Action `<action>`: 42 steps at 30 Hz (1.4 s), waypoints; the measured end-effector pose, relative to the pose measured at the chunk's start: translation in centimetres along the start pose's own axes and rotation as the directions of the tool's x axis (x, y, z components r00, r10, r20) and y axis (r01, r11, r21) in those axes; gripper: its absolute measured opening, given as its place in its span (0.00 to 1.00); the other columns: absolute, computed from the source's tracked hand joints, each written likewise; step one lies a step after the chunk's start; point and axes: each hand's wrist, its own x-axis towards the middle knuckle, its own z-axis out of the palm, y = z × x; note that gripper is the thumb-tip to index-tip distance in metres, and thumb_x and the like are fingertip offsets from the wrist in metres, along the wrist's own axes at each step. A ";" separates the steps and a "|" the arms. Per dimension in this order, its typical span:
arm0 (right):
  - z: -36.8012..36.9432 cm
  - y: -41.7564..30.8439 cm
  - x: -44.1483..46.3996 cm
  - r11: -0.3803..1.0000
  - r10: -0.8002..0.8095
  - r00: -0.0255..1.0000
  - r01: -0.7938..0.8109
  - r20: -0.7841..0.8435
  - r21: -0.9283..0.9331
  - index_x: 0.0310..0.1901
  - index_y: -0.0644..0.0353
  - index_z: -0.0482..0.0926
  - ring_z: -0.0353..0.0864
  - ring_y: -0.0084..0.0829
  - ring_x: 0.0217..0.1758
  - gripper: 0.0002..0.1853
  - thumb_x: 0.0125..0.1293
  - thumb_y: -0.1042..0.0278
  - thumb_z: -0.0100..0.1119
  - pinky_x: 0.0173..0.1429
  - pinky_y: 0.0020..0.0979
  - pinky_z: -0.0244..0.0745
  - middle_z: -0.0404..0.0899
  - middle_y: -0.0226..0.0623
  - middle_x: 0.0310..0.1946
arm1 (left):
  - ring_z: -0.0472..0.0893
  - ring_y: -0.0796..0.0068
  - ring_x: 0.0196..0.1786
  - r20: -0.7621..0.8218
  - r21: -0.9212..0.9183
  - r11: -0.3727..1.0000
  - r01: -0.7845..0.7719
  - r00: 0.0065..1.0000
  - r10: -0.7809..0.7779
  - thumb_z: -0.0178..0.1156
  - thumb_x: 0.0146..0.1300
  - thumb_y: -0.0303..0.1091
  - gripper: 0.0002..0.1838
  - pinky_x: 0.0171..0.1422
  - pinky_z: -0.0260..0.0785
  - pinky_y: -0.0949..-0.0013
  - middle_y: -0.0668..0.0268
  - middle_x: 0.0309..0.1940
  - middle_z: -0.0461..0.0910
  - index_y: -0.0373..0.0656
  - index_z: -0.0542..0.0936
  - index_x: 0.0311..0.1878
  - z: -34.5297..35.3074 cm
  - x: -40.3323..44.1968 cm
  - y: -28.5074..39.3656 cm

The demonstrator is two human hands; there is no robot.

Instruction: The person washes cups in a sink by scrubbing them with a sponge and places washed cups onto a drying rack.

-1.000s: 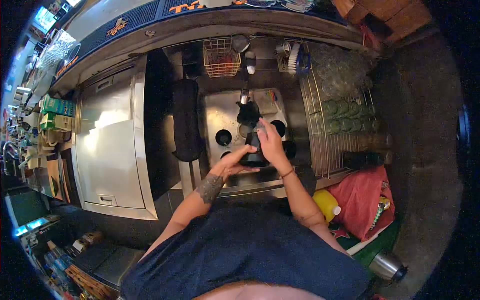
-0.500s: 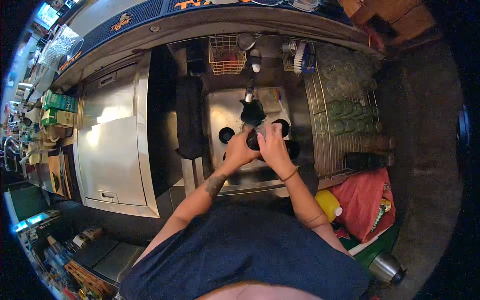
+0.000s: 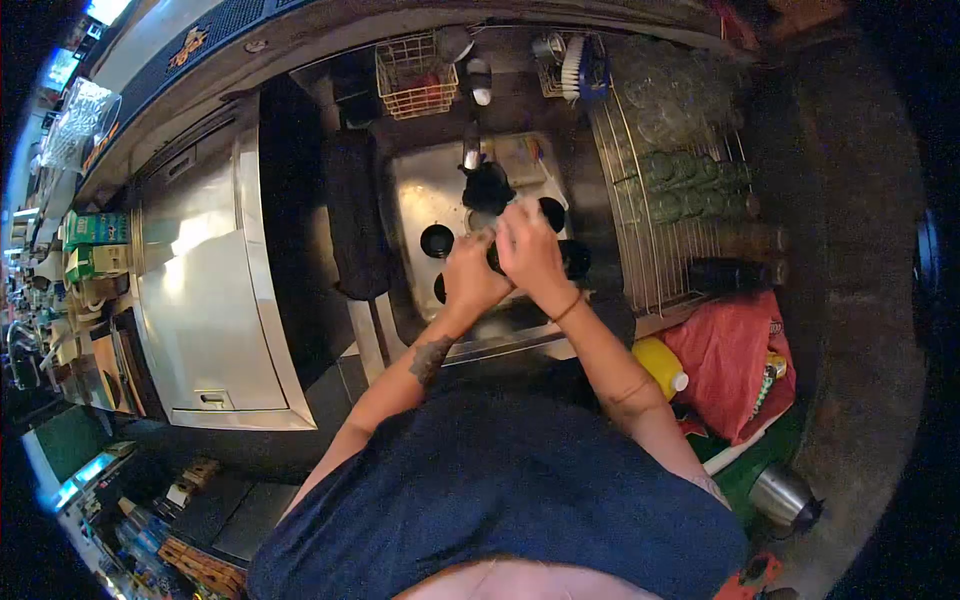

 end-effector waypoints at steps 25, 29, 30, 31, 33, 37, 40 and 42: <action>6.0 8.2 -2.8 0.893 0.408 0.911 -0.386 -0.055 0.230 0.40 0.62 0.75 0.76 0.46 0.46 0.11 0.61 0.66 0.61 0.51 0.38 0.70 0.76 0.45 0.38 | 0.76 0.61 0.52 0.908 -0.296 -0.345 0.891 0.149 -0.392 0.70 0.51 0.53 0.25 0.42 0.74 0.60 0.63 0.46 0.78 0.52 0.78 0.49 1.8 -2.0 -13.8; 7.6 9.8 -3.5 0.850 0.489 0.872 -0.485 0.035 0.206 0.41 0.62 0.76 0.76 0.42 0.47 0.12 0.61 0.64 0.62 0.53 0.36 0.70 0.78 0.43 0.38 | 0.72 0.51 0.56 0.979 -0.160 -0.696 0.700 0.021 -0.203 0.67 0.54 0.52 0.23 0.45 0.74 0.56 0.60 0.49 0.77 0.52 0.78 0.49 5.2 -3.2 -20.1; 8.0 10.1 -3.6 0.849 0.492 0.870 -0.488 0.034 0.202 0.41 0.62 0.76 0.76 0.42 0.47 0.12 0.61 0.64 0.62 0.53 0.36 0.70 0.78 0.43 0.38 | 0.72 0.51 0.56 0.980 -0.154 -0.697 0.701 0.018 -0.199 0.67 0.54 0.52 0.23 0.45 0.74 0.56 0.60 0.49 0.77 0.52 0.78 0.49 5.8 -3.4 -21.4; 8.4 10.5 -3.6 0.838 0.496 0.867 -0.492 0.046 0.237 0.41 0.61 0.75 0.75 0.45 0.48 0.13 0.60 0.63 0.64 0.52 0.38 0.70 0.76 0.45 0.40 | 0.71 0.51 0.56 0.999 -0.007 -0.775 0.632 -0.035 -0.038 0.67 0.54 0.52 0.24 0.44 0.73 0.56 0.58 0.51 0.75 0.52 0.78 0.51 6.3 -3.4 -22.9; 8.6 10.7 -2.8 0.826 0.500 0.865 -0.494 0.054 0.272 0.41 0.61 0.74 0.74 0.48 0.48 0.15 0.59 0.61 0.65 0.52 0.40 0.70 0.74 0.48 0.41 | 0.70 0.50 0.57 0.989 0.148 -0.818 0.556 -0.074 0.128 0.67 0.54 0.52 0.24 0.43 0.73 0.56 0.57 0.54 0.73 0.52 0.77 0.52 6.3 -3.3 -23.9; 8.9 11.4 -0.9 0.824 0.484 0.857 -0.515 0.179 0.239 0.47 0.61 0.74 0.73 0.44 0.52 0.21 0.55 0.60 0.68 0.57 0.38 0.69 0.74 0.47 0.46 | 0.69 0.49 0.57 0.999 0.018 -0.790 0.612 -0.034 -0.003 0.64 0.56 0.53 0.29 0.44 0.74 0.54 0.54 0.58 0.69 0.50 0.74 0.58 5.8 -3.9 -24.5; 11.4 12.7 -0.2 0.855 0.437 0.867 -0.483 0.237 0.189 0.50 0.60 0.73 0.72 0.46 0.54 0.24 0.54 0.62 0.68 0.58 0.39 0.69 0.73 0.49 0.48 | 0.69 0.48 0.57 0.997 0.016 -0.836 0.549 -0.069 -0.026 0.63 0.56 0.54 0.31 0.47 0.73 0.48 0.54 0.56 0.70 0.48 0.72 0.60 5.3 -4.4 -25.1; 13.1 13.5 0.1 0.866 0.429 0.862 -0.478 0.271 0.147 0.51 0.60 0.73 0.72 0.48 0.54 0.24 0.53 0.63 0.68 0.58 0.40 0.69 0.74 0.49 0.48 | 0.69 0.47 0.57 0.997 0.002 -0.842 0.539 -0.067 -0.040 0.63 0.56 0.55 0.33 0.48 0.72 0.45 0.55 0.56 0.71 0.47 0.70 0.61 5.2 -4.6 -25.3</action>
